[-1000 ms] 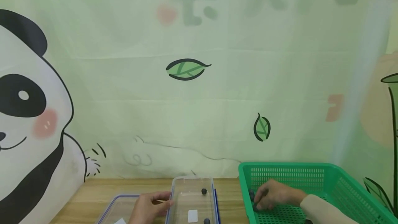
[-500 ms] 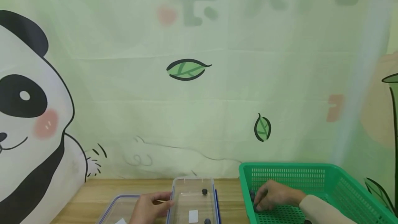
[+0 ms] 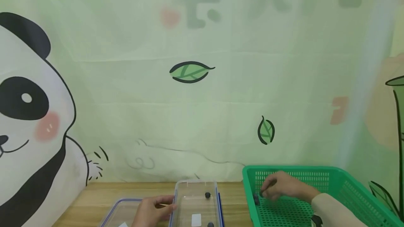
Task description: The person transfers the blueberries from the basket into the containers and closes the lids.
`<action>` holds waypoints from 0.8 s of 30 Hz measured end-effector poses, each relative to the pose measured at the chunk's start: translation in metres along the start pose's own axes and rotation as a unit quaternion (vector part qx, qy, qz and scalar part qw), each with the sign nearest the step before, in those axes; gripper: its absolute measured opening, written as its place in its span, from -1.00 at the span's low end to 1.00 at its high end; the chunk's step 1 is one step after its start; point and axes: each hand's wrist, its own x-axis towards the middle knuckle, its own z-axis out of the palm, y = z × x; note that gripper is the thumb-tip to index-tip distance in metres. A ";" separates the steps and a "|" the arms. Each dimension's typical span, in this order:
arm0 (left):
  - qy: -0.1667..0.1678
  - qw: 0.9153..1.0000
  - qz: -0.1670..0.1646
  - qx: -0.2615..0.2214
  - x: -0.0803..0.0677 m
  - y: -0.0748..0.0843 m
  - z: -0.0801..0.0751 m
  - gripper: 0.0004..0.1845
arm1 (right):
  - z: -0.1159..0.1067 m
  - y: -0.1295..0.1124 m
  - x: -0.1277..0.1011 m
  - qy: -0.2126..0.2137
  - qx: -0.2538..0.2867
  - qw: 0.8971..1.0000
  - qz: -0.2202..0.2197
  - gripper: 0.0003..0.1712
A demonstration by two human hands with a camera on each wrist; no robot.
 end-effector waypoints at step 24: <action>0.003 1.000 -0.002 0.007 0.001 -0.001 -0.001 -0.66 | 0.027 -0.123 -0.037 0.205 -0.003 0.974 -0.093 -0.59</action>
